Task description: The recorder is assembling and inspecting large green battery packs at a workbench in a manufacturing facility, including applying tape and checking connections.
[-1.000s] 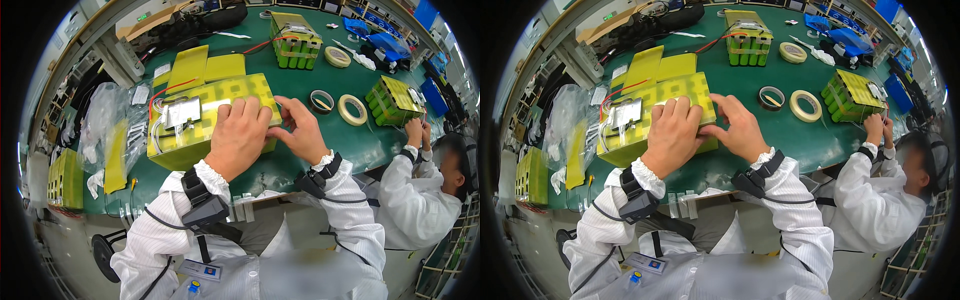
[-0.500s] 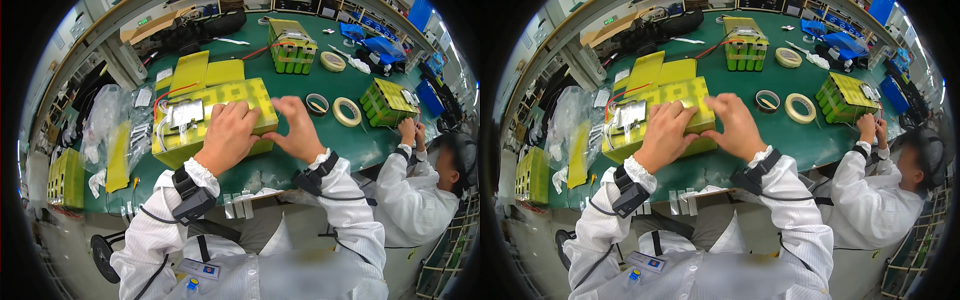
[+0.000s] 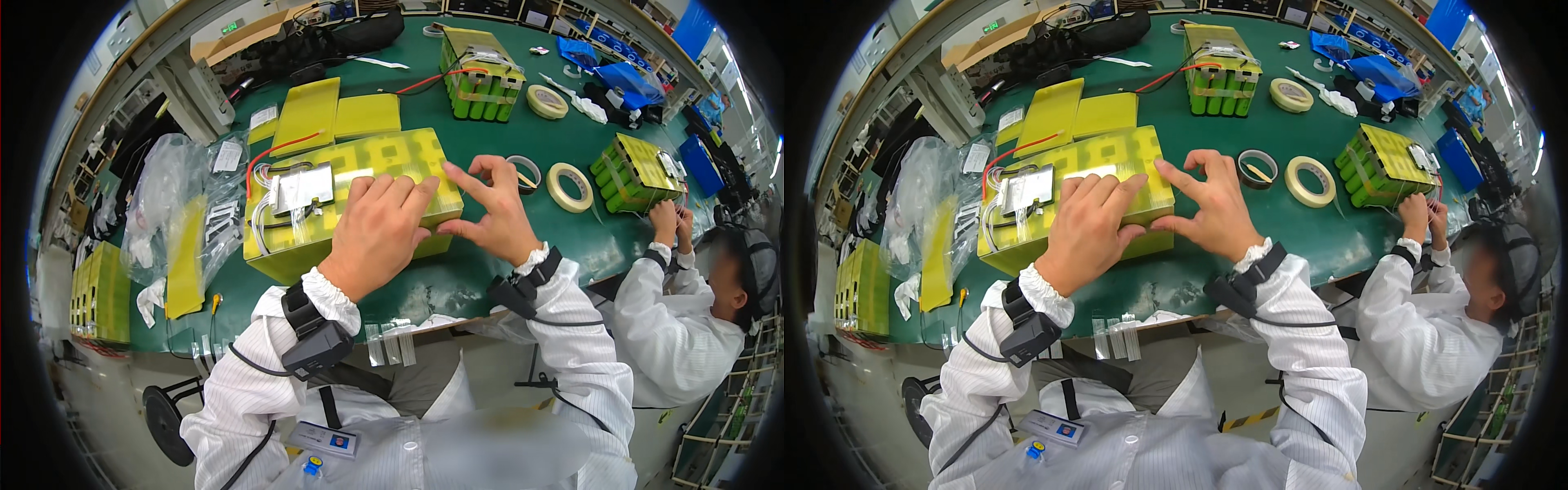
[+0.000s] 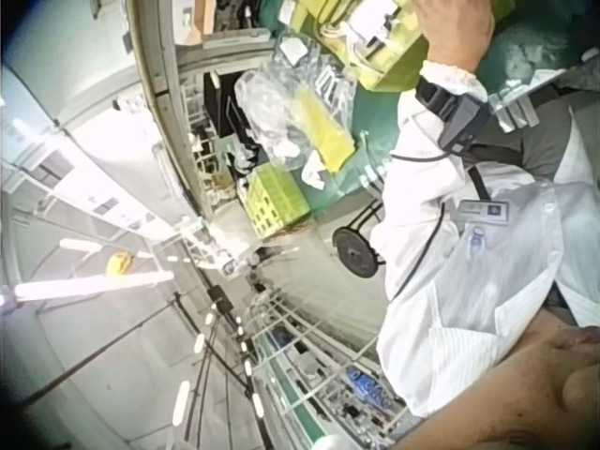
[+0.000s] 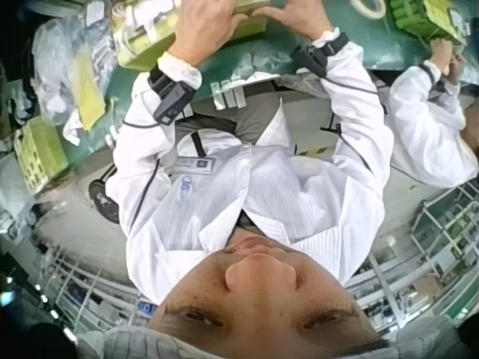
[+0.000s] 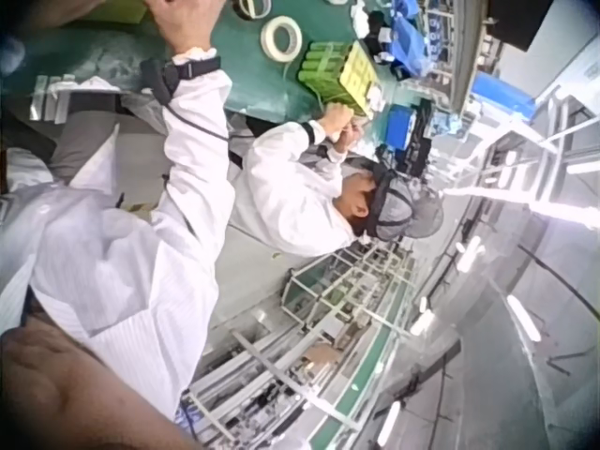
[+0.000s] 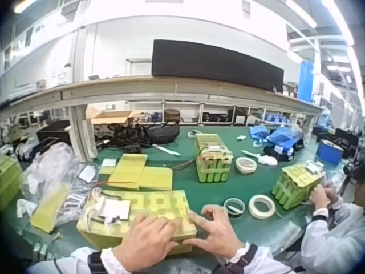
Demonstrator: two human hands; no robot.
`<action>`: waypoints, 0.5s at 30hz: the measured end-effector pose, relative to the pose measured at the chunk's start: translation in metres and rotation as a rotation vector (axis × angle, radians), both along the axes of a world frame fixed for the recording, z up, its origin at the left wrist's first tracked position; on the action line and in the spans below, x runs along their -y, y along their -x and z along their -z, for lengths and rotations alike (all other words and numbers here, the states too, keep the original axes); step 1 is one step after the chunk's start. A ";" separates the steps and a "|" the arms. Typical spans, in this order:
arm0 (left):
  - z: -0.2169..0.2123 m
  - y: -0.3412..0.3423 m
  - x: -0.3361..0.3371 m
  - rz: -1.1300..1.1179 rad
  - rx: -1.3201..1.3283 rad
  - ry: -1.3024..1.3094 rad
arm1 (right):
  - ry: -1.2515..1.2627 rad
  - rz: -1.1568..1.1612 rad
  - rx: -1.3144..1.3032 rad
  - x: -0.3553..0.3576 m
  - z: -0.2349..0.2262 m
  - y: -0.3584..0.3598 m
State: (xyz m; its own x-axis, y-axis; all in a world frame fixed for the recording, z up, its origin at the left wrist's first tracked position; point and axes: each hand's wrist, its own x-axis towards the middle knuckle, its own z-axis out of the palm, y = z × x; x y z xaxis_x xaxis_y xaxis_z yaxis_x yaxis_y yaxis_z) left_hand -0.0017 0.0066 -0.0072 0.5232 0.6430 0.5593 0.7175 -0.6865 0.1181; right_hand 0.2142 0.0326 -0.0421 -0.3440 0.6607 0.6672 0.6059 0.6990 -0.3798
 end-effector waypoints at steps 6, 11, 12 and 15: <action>0.000 -0.001 0.001 0.024 0.023 0.008 | -0.150 -0.039 0.015 0.005 0.002 -0.003; 0.000 0.001 0.000 0.001 0.021 0.017 | -0.007 -0.125 0.133 -0.003 -0.009 -0.010; 0.000 0.001 0.000 0.001 0.022 0.018 | -0.007 -0.125 0.134 -0.001 -0.011 -0.009; 0.001 0.001 0.001 0.014 0.013 0.013 | 0.656 -0.189 -0.314 -0.001 -0.025 0.000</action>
State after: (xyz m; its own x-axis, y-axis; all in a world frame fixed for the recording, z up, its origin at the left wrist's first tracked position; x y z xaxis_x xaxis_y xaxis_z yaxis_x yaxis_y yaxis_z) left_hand -0.0025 0.0059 -0.0084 0.5249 0.6429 0.5578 0.7059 -0.6950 0.1367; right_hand 0.2144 0.0336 -0.0168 -0.3496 0.9050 0.2422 0.2923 0.3510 -0.8896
